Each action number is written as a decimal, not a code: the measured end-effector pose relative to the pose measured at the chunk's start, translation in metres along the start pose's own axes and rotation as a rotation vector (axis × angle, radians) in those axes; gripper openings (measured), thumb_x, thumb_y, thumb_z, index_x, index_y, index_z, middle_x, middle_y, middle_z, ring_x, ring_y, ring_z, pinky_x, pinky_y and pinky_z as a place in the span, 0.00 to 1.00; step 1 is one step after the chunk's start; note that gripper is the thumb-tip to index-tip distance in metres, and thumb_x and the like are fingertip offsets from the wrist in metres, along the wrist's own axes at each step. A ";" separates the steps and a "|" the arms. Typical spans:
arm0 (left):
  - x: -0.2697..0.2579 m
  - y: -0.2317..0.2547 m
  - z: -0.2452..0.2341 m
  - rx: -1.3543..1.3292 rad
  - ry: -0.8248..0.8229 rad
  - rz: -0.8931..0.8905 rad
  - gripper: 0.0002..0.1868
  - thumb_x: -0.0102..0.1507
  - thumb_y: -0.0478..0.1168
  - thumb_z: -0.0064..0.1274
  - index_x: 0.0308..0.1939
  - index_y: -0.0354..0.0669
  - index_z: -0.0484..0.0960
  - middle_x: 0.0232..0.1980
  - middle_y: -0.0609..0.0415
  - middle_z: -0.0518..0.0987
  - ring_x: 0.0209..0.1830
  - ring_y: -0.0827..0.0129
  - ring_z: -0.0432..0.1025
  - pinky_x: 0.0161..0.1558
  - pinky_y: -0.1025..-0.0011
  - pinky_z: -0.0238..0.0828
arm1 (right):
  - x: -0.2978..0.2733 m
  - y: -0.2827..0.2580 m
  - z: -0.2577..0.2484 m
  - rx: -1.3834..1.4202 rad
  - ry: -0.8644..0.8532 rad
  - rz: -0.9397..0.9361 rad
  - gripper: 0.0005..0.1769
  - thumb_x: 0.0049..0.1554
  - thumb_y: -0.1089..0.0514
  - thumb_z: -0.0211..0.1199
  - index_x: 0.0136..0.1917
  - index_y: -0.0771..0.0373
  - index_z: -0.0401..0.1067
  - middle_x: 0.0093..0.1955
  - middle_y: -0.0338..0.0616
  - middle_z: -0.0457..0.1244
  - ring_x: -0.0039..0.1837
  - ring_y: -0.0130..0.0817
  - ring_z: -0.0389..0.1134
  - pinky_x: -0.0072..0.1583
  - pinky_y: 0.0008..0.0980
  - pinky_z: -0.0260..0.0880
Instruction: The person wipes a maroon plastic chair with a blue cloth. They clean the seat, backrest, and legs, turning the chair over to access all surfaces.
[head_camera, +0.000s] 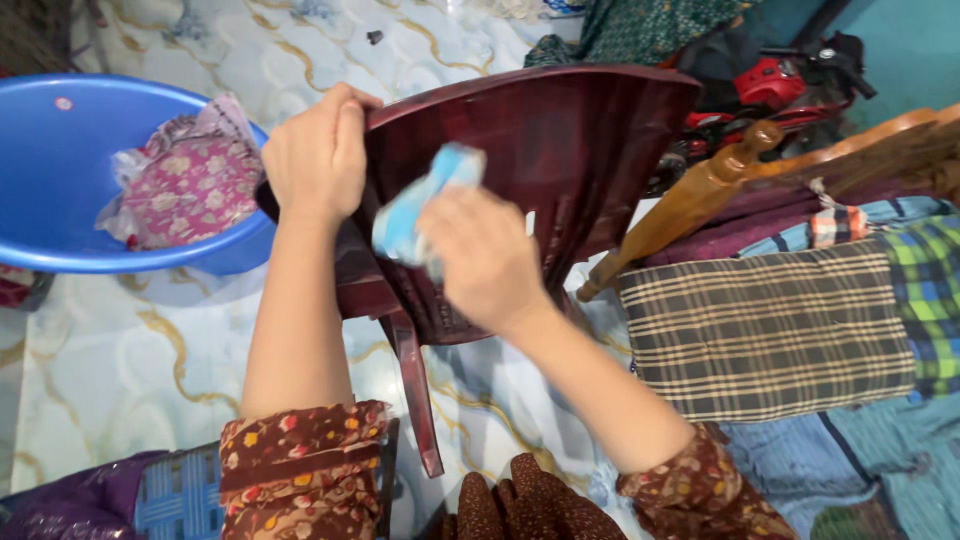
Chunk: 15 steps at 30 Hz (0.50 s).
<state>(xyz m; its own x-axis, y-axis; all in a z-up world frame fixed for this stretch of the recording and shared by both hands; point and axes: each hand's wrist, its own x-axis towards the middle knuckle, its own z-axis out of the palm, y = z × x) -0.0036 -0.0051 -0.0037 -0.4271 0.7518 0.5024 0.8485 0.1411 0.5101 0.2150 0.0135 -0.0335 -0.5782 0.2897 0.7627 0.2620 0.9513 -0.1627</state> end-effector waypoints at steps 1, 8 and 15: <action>-0.001 0.000 0.000 0.005 0.004 0.003 0.19 0.72 0.47 0.36 0.46 0.54 0.86 0.37 0.46 0.83 0.39 0.45 0.77 0.42 0.49 0.68 | 0.013 0.006 -0.016 -0.013 0.084 0.014 0.15 0.56 0.62 0.61 0.58 0.59 0.72 0.63 0.42 0.64 0.70 0.43 0.63 0.66 0.43 0.64; -0.013 0.000 -0.001 0.043 0.052 0.019 0.16 0.73 0.46 0.40 0.46 0.51 0.85 0.37 0.48 0.83 0.39 0.48 0.77 0.39 0.51 0.68 | 0.093 0.048 -0.010 -0.281 0.055 -0.264 0.21 0.58 0.49 0.67 0.62 0.55 0.70 0.61 0.43 0.62 0.64 0.41 0.63 0.61 0.47 0.55; -0.019 0.007 -0.006 0.013 0.031 0.019 0.17 0.71 0.44 0.40 0.46 0.54 0.87 0.31 0.47 0.79 0.34 0.48 0.75 0.37 0.53 0.67 | 0.080 0.129 -0.014 -0.347 0.012 -0.527 0.18 0.61 0.56 0.61 0.64 0.56 0.66 0.62 0.45 0.62 0.61 0.42 0.65 0.59 0.41 0.65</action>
<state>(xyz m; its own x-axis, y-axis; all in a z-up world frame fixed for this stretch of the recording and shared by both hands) 0.0083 -0.0225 -0.0056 -0.4199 0.7345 0.5331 0.8605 0.1356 0.4910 0.2136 0.1577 0.0150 -0.6895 -0.2122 0.6925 0.1804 0.8757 0.4479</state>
